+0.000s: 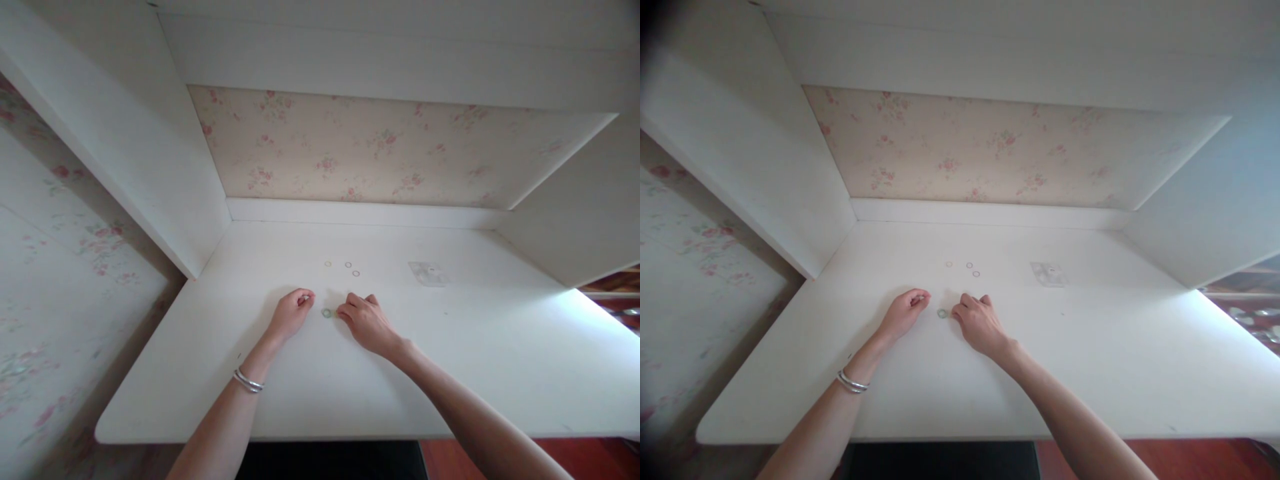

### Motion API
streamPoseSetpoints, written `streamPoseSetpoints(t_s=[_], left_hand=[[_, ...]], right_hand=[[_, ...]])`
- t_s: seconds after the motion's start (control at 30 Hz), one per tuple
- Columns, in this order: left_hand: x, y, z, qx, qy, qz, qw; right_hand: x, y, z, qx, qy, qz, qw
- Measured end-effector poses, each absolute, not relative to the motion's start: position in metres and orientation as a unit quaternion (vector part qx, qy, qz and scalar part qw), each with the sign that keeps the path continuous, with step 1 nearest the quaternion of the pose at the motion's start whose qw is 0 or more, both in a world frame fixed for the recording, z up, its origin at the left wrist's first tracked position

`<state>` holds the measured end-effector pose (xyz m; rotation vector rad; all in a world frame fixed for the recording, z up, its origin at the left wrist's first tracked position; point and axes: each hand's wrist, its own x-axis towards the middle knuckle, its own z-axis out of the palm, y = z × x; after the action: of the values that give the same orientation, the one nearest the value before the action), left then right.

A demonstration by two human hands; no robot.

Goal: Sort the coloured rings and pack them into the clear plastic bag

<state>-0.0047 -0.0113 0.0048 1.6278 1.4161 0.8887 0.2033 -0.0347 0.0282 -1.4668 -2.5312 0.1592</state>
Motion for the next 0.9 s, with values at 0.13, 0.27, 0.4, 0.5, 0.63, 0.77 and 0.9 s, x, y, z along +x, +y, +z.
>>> streamPoseSetpoints(t_s=[0.13, 0.27, 0.4, 0.5, 0.63, 0.77, 0.9], left_hand=[[-0.004, -0.011, 0.005, 0.637, 0.560, 0.353, 0.395], [-0.005, -0.011, 0.008, 0.631, 0.562, 0.356, 0.398], [-0.005, -0.011, 0.009, 0.627, 0.571, 0.355, 0.394], [0.001, -0.004, 0.006, 0.644, 0.579, 0.340, 0.367], [0.020, 0.021, 0.003, 0.706, 0.576, 0.306, 0.276], [0.046, 0.055, 0.006, 0.748, 0.593, 0.241, 0.171], [0.062, 0.080, 0.007, 0.754, 0.619, 0.176, 0.132]], right_hand=[[0.204, -0.036, 0.031, -0.499, -0.857, 0.061, 0.115], [0.216, -0.037, 0.036, -0.509, -0.839, 0.074, 0.178], [0.243, -0.031, 0.023, -0.576, -0.751, 0.105, 0.305], [0.262, -0.025, 0.006, -0.639, -0.653, 0.132, 0.385], [0.275, -0.021, -0.008, -0.672, -0.574, 0.161, 0.439], [0.278, -0.022, -0.009, -0.669, -0.561, 0.188, 0.450], [0.282, -0.022, -0.009, -0.671, -0.548, 0.207, 0.455]])
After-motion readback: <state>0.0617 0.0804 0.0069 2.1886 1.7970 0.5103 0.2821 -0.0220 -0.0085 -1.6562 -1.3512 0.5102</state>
